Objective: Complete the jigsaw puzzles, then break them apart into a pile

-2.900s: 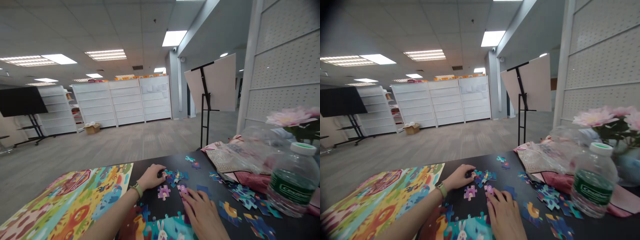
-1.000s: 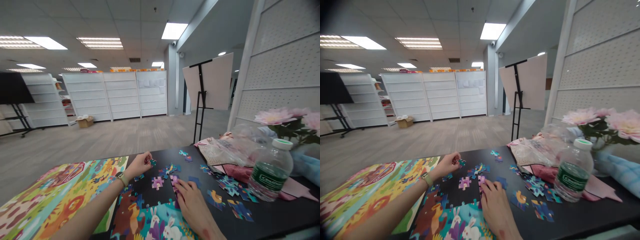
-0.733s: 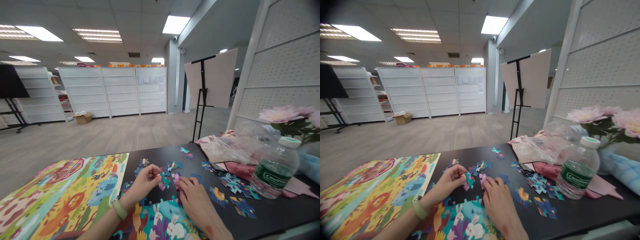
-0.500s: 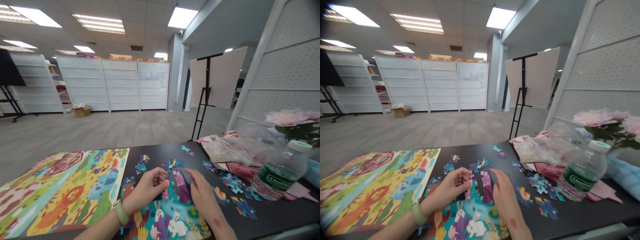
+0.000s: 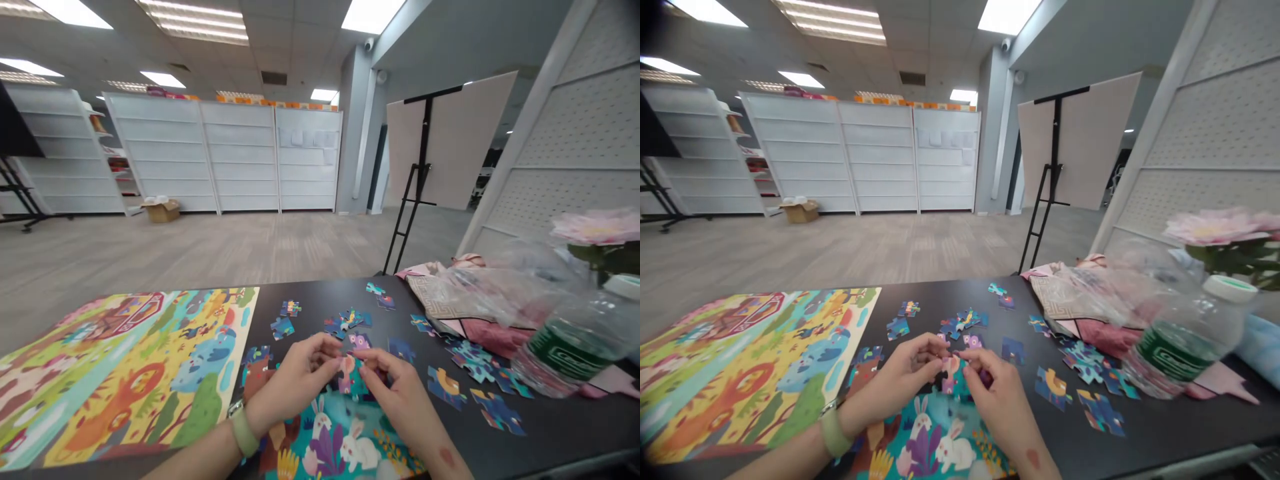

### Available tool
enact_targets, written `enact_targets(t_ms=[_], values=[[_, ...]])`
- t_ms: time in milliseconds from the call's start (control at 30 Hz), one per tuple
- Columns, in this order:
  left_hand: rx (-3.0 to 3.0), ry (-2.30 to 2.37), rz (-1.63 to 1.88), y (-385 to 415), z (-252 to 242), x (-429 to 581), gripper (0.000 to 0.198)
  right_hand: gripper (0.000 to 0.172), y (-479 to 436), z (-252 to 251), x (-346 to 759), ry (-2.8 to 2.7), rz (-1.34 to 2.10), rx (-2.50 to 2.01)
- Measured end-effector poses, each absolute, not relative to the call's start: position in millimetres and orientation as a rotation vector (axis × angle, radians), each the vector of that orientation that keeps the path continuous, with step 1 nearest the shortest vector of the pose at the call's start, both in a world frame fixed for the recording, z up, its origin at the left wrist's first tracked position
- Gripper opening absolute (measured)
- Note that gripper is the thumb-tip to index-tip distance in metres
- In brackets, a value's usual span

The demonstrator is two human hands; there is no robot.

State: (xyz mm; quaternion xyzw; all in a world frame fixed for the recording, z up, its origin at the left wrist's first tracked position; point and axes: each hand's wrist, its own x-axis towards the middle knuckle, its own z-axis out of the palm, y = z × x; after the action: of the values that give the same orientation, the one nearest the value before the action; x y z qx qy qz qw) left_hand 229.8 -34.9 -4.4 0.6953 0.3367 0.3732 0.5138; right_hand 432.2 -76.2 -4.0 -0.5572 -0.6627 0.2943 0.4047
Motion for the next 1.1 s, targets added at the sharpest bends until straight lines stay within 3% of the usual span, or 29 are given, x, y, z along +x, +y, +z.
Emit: enact_targets(t_ms=[167, 300, 367, 500, 667, 900, 1100], values=[[2.296, 1.026, 0.62, -44.7, 15.5, 215.4, 0.032, 0.027, -72.0, -20.6, 449.5, -1.36, 0.821, -1.4], [2.448, 1.044, 0.336, -46.8, 23.3, 207.8, 0.04, 0.032, -75.4, -22.9, 453.0, -1.246, 0.884, -1.345], [2.46, 1.061, 0.314, -46.0, 23.2, 206.8, 0.043, 0.029, -77.1, -20.7, 452.1, -1.215, 0.923, -1.298], [2.487, 1.039, 0.357, -43.5, 20.7, 205.0, 0.047, 0.047, -78.1, -17.0, 449.9, -1.275, 0.905, -1.311], [2.433, 0.925, 0.524, -43.7, 18.8, 208.4, 0.055, 0.034, -80.7, -12.6, 443.2, -1.44, 0.85, -1.409], [2.162, 0.919, 0.84, -40.2, 0.4, 236.9, 0.022, 0.027, -80.5, -12.4, 434.6, -1.665, 0.76, -1.477], [2.183, 0.987, 0.832, -33.1, -5.1, 239.5, 0.017, 0.031, -73.6, -24.9, 445.7, -1.507, 0.605, -1.547]])
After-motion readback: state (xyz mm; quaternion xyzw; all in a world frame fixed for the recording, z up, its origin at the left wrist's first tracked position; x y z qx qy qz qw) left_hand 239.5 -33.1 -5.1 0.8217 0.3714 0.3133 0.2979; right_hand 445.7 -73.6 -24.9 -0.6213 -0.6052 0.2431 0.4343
